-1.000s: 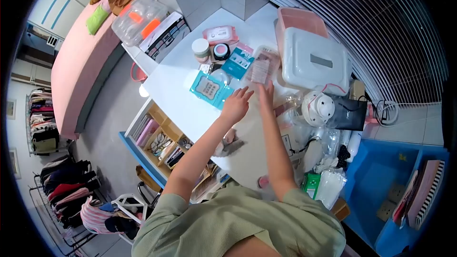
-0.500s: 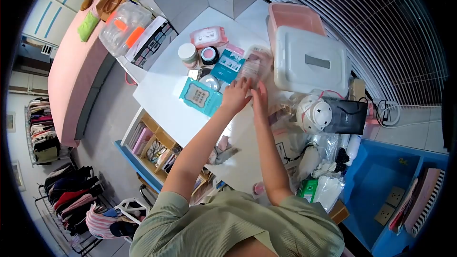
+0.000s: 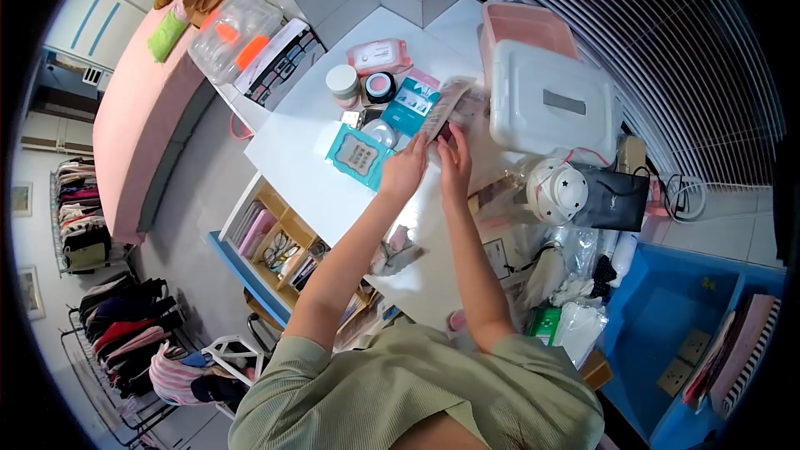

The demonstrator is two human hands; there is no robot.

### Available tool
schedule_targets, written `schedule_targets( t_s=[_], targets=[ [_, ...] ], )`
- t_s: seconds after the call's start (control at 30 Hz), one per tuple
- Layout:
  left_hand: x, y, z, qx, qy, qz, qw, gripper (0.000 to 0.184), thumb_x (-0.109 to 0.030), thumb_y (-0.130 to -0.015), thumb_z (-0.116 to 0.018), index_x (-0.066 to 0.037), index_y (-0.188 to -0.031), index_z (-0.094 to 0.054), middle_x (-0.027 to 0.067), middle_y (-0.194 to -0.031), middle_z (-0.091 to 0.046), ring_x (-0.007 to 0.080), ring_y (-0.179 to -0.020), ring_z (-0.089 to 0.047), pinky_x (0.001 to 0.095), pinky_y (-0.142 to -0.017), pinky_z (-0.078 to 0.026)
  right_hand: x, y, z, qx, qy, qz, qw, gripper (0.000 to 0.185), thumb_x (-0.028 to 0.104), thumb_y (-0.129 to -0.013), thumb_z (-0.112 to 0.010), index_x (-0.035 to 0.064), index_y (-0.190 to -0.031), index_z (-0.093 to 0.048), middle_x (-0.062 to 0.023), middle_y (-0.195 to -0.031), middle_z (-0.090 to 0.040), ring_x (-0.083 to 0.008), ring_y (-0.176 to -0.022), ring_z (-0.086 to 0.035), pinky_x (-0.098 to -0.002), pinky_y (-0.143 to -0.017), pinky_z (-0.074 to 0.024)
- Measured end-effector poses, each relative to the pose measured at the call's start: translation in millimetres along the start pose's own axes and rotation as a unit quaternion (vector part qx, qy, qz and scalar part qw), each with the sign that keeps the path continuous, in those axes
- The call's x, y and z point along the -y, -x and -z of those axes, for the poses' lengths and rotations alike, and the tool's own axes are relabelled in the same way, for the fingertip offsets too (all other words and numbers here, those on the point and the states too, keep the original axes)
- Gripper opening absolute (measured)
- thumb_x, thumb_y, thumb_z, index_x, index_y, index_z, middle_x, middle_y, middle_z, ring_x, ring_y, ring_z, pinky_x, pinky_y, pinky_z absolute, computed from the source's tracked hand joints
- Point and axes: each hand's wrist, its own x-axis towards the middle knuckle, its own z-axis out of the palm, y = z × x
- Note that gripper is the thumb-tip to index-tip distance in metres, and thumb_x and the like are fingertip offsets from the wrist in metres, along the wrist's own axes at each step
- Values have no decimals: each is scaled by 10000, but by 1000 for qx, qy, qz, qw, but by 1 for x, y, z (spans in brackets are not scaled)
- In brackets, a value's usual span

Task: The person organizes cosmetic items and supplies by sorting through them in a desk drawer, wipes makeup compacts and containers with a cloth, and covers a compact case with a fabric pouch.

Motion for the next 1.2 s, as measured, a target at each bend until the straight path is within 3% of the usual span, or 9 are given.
schedule_targets(
  t_s=[0.2,0.33,0.47,0.63,0.7,0.83,0.87,1.0,1.2],
  targets=[
    [3,39,42,14,0,44,999,382,-171,-861,-466,-99,-1235,-446,109,-1023,-614,312,-592,-607,412,-533,-491,-2,16,-2,-16,4,-33,999,485,36,-841,-483,31,-1310,-362,-138,-1333,-377,-245,-1087,-499,-310,-928,-394],
    [8,72,61,-16,69,53,996,347,-155,-871,-450,-96,-1213,-455,137,-934,-622,333,-623,-601,419,-554,-486,7,30,-5,6,155,107,982,608,-60,-769,-465,130,-1336,-357,-150,-1412,-253,-246,-1101,-489,-324,-911,-407],
    [9,107,96,7,108,83,991,297,-145,-876,-444,-81,-1163,-480,171,-832,-620,348,-643,-591,433,-573,-480,43,55,-22,33,294,132,946,656,-64,-740,-499,162,-1342,-370,-173,-1407,-251,-240,-964,-559,-343,-814,-451],
    [25,161,133,58,174,99,978,257,-156,-874,-447,-62,-1105,-512,196,-763,-608,369,-669,-585,456,-612,-466,59,90,-41,75,340,166,923,576,-58,-724,-569,155,-1254,-497,-176,-1404,-232,-226,-1019,-529,-253,-693,-477],
    [32,188,149,34,175,93,980,253,-159,-877,-442,-47,-1090,-520,207,-751,-600,385,-677,-574,462,-617,-457,62,108,-44,103,394,227,885,477,-6,-722,-606,168,-1162,-551,-166,-1392,-247,-192,-763,-579,-302,-706,-486],
    [52,247,175,21,168,111,979,246,-182,-890,-431,-41,-1067,-526,216,-736,-591,392,-692,-568,468,-628,-447,61,151,-53,189,430,114,875,295,73,-689,-667,146,-968,-610,-39,-1255,-448,-163,-702,-571,-284,-647,-476],
    [58,264,176,13,162,117,980,239,-186,-894,-429,-43,-1056,-529,209,-717,-588,386,-678,-569,466,-615,-446,56,162,-57,198,421,131,875,274,108,-681,-689,150,-942,-618,-1,-1061,-557,-148,-667,-561,-274,-624,-466],
    [70,332,178,-35,139,136,980,218,-204,-904,-424,-71,-1041,-530,181,-664,-582,367,-625,-568,455,-567,-440,51,210,-68,274,449,145,838,238,148,-686,-699,157,-917,-639,1,-844,-582,-147,-663,-566,-281,-614,-462],
    [70,423,176,-26,135,232,963,175,-237,-913,-418,-120,-1035,-464,169,-650,-579,372,-613,-566,465,-536,-428,37,276,-72,370,495,157,771,130,216,-706,-687,165,-824,-670,4,-758,-583,-155,-626,-583,-299,-576,-462]
  ],
)
